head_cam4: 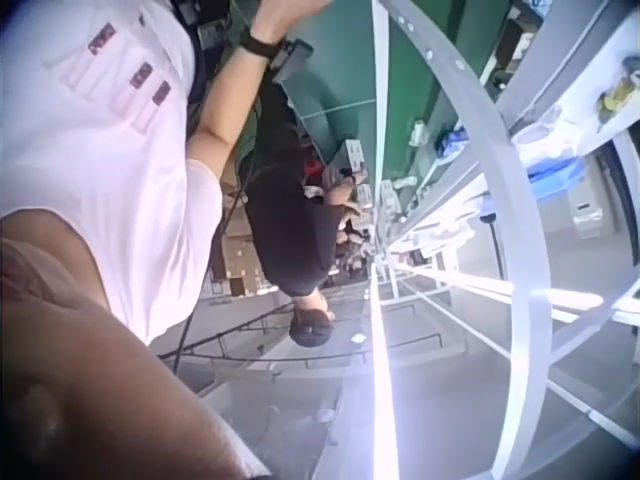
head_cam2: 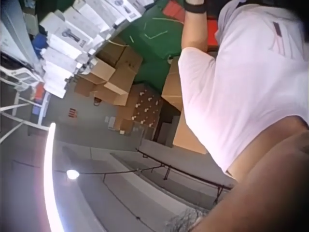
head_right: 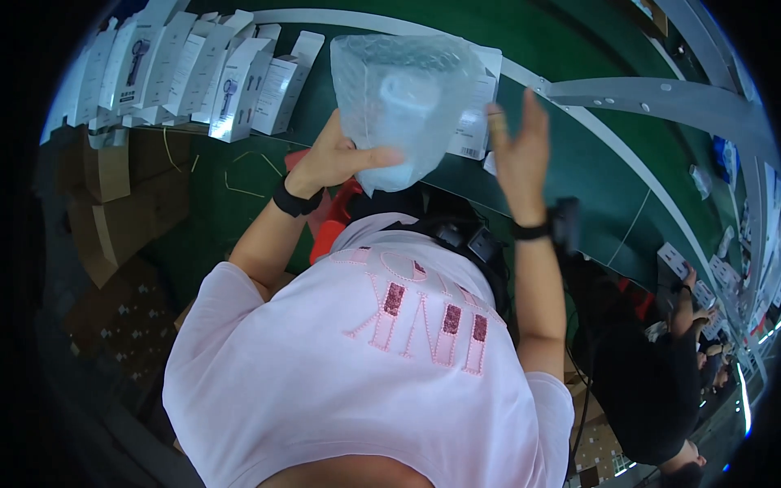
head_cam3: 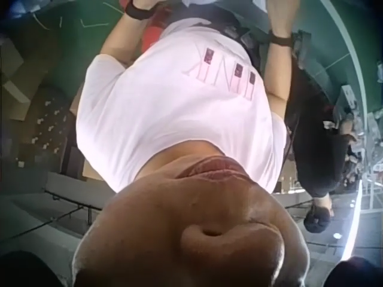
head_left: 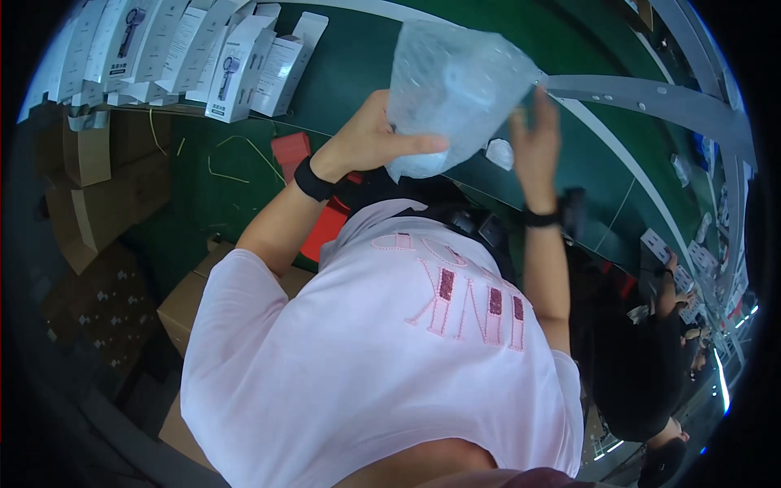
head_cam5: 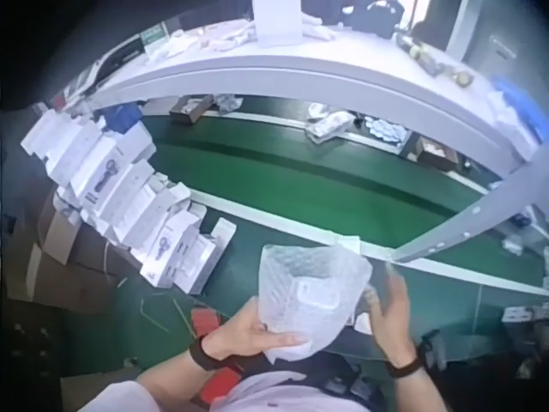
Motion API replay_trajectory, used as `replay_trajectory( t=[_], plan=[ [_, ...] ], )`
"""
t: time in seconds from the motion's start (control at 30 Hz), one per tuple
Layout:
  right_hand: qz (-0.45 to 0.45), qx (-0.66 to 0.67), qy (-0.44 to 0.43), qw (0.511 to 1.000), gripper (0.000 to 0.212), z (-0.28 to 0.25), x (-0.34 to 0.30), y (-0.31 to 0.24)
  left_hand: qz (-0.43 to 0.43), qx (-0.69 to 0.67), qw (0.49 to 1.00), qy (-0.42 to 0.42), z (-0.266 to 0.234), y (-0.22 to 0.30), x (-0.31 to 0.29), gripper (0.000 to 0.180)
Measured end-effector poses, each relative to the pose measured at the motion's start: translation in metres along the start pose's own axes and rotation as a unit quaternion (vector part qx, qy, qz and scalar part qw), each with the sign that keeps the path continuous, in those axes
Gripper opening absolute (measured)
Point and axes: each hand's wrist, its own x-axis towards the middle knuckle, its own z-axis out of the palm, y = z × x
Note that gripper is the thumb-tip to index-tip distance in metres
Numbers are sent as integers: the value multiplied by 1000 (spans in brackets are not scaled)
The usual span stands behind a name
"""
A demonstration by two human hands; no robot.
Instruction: Packaging small electronic products into boxes using bubble wrap on a factory assembly line.
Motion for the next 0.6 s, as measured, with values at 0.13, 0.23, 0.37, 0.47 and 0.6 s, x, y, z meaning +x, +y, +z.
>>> replay_trajectory(
  t=[0.13, 0.23, 0.37, 0.47, 0.6],
  plan=[
    [-400, 187, 76, 894, 50, -105, -15, -93, 2, 43, 997, -57, 12, 18, -3, 42],
    [-457, 4, 42, 889, 31, -125, -34, -115, 26, -118, 991, -66, 28, 13, 0, 44],
    [-436, -65, 93, 893, 28, -126, -63, -136, -10, -434, 896, -97, 52, 16, 4, 66],
    [-458, -69, 146, 874, 32, -126, -70, -141, -122, -470, 863, -141, 57, -34, -4, 72],
    [-434, -88, 135, 886, 37, -140, -68, -133, -422, -418, 804, 12, 65, 27, 16, 72]
  ],
)
